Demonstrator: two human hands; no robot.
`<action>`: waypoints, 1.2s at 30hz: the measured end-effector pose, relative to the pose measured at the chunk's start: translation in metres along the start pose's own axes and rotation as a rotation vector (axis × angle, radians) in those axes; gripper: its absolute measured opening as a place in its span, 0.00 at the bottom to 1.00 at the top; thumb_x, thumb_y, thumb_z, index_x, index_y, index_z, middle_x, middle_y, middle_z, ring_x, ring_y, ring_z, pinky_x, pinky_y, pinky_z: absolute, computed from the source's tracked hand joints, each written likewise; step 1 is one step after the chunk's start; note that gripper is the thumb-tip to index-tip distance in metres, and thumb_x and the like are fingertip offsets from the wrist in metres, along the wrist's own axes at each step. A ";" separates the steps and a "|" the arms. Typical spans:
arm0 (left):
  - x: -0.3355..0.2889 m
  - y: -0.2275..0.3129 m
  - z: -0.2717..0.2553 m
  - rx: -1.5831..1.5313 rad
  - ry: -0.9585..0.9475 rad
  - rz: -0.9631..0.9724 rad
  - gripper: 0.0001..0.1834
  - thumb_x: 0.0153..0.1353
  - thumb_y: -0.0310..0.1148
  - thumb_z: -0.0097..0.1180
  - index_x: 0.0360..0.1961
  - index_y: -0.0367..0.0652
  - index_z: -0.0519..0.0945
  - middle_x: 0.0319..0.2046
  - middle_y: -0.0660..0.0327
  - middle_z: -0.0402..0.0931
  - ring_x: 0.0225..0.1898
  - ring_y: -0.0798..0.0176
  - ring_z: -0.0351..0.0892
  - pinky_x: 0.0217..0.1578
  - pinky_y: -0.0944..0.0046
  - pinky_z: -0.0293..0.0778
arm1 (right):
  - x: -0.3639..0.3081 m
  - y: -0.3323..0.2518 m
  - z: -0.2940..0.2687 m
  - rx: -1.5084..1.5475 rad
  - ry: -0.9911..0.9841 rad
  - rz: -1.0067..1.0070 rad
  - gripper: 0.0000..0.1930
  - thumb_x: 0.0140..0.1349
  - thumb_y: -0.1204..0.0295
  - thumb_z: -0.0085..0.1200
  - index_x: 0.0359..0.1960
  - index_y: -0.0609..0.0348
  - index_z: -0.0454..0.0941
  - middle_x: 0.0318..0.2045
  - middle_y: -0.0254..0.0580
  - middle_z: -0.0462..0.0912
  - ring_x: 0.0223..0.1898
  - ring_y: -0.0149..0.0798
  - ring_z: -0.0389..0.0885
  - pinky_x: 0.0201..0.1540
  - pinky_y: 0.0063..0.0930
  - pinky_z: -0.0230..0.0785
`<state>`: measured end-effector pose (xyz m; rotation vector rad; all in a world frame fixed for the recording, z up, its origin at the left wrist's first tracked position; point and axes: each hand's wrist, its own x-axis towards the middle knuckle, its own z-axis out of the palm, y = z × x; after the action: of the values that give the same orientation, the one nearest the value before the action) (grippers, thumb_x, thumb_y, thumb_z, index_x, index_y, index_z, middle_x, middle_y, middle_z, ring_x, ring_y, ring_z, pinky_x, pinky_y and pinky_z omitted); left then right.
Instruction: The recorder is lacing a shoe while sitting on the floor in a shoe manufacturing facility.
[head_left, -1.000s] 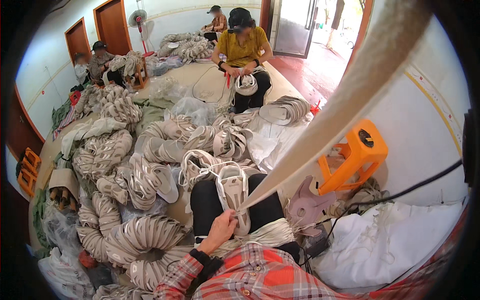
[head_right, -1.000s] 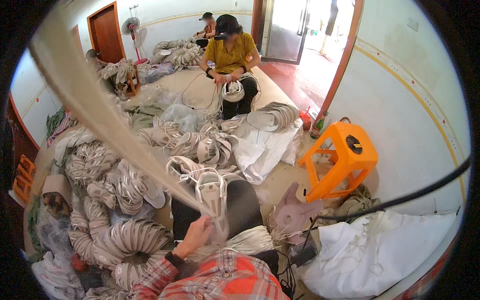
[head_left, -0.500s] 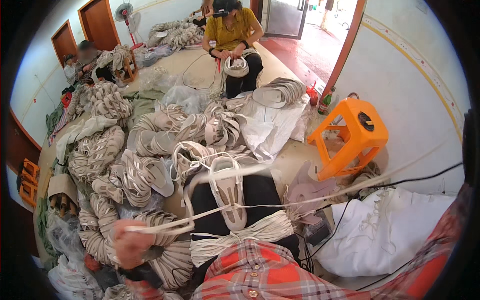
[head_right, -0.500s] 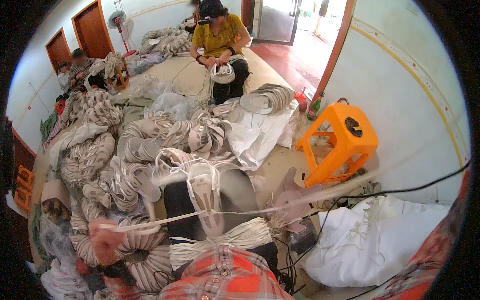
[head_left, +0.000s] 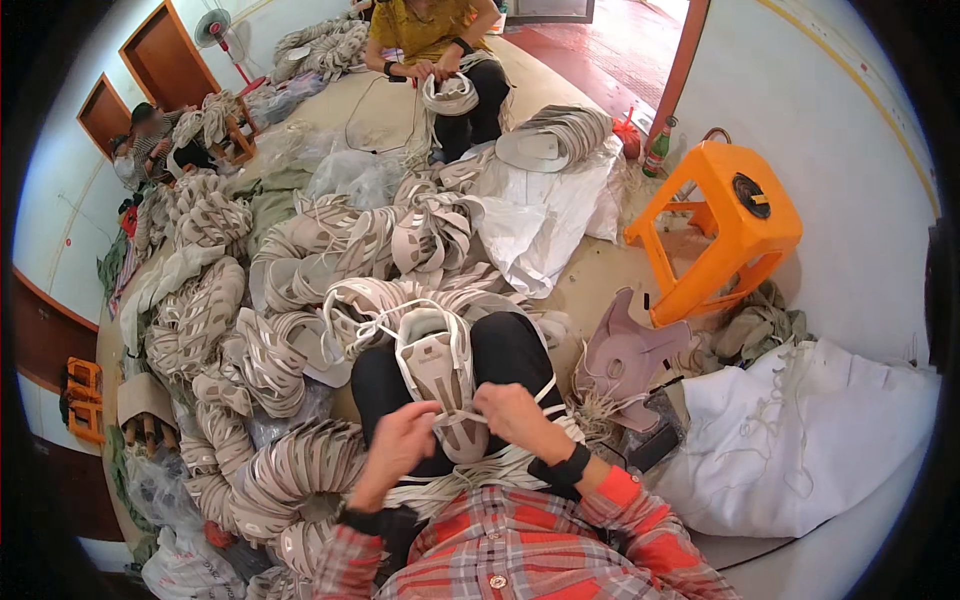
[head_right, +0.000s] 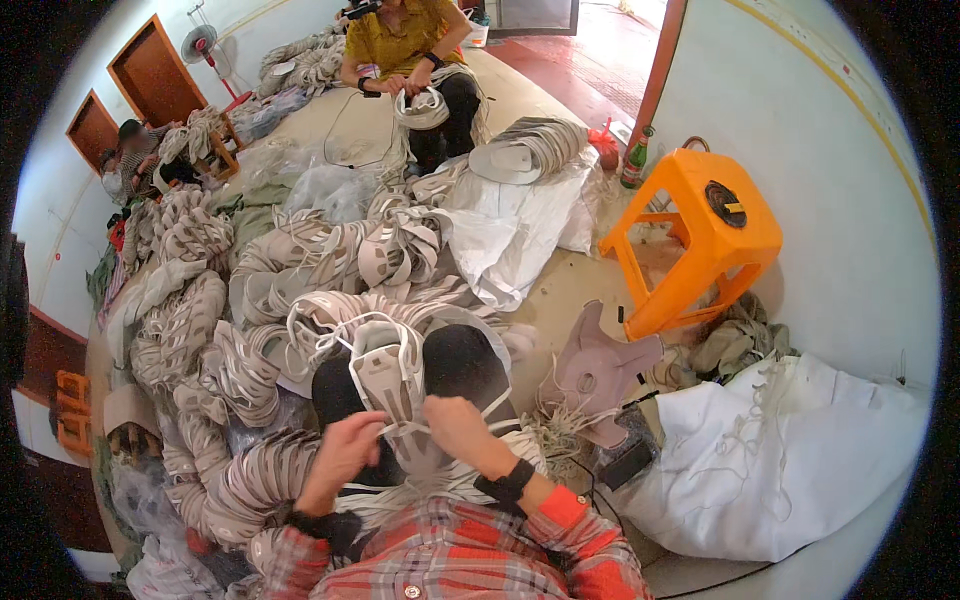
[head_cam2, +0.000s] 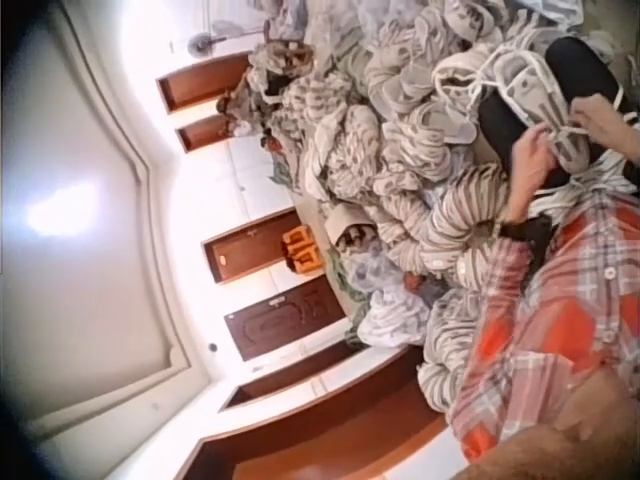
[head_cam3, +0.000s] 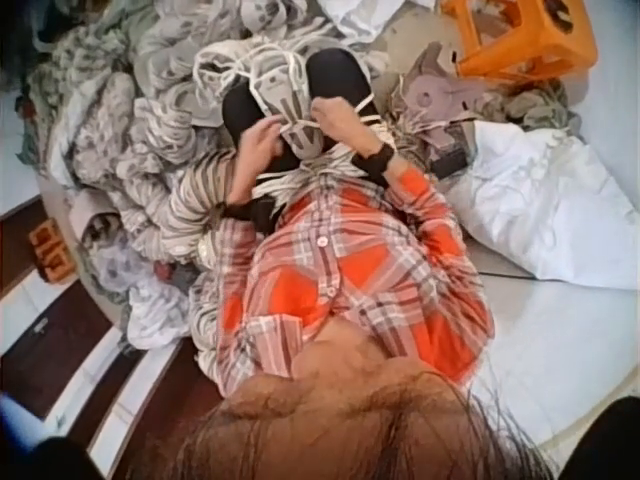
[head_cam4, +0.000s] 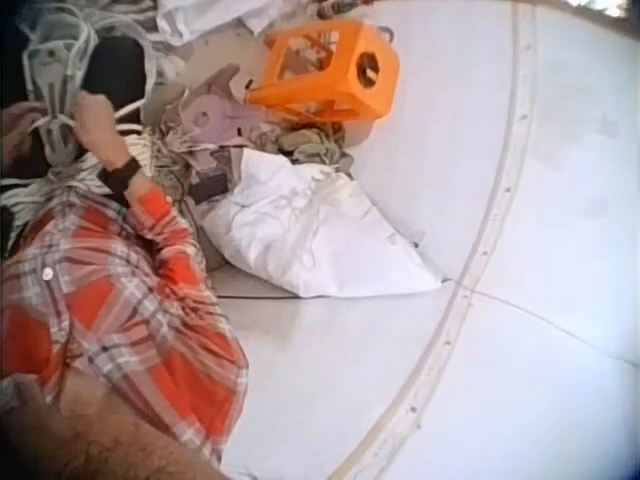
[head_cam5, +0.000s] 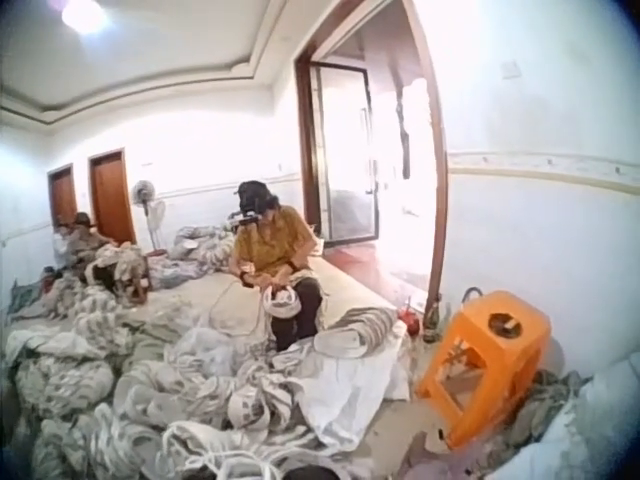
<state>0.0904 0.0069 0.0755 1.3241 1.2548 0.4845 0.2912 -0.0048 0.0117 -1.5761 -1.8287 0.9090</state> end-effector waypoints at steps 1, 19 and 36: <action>0.010 -0.008 0.012 0.073 -0.017 0.001 0.16 0.64 0.32 0.45 0.49 0.33 0.73 0.17 0.67 0.71 0.19 0.75 0.69 0.22 0.73 0.65 | -0.001 -0.003 0.007 -0.034 0.000 -0.014 0.05 0.53 0.74 0.47 0.25 0.63 0.72 0.22 0.55 0.78 0.28 0.56 0.78 0.31 0.43 0.71; 0.049 -0.003 0.014 0.208 -0.332 -0.083 0.15 0.62 0.32 0.42 0.42 0.32 0.73 0.18 0.59 0.74 0.21 0.65 0.75 0.23 0.65 0.69 | -0.005 -0.015 0.020 -0.149 0.064 0.028 0.08 0.47 0.73 0.49 0.27 0.65 0.71 0.23 0.55 0.78 0.26 0.56 0.79 0.29 0.45 0.70; 0.060 0.024 0.025 1.252 -0.382 0.635 0.09 0.50 0.28 0.51 0.30 0.34 0.69 0.19 0.49 0.76 0.23 0.48 0.79 0.24 0.54 0.73 | -0.008 -0.002 0.011 -0.073 0.023 -0.025 0.07 0.46 0.77 0.51 0.29 0.63 0.72 0.28 0.51 0.77 0.33 0.54 0.76 0.36 0.43 0.69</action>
<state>0.1409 0.0542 0.0677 2.7413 0.7302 -0.2356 0.2831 -0.0146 0.0064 -1.5973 -1.8801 0.8181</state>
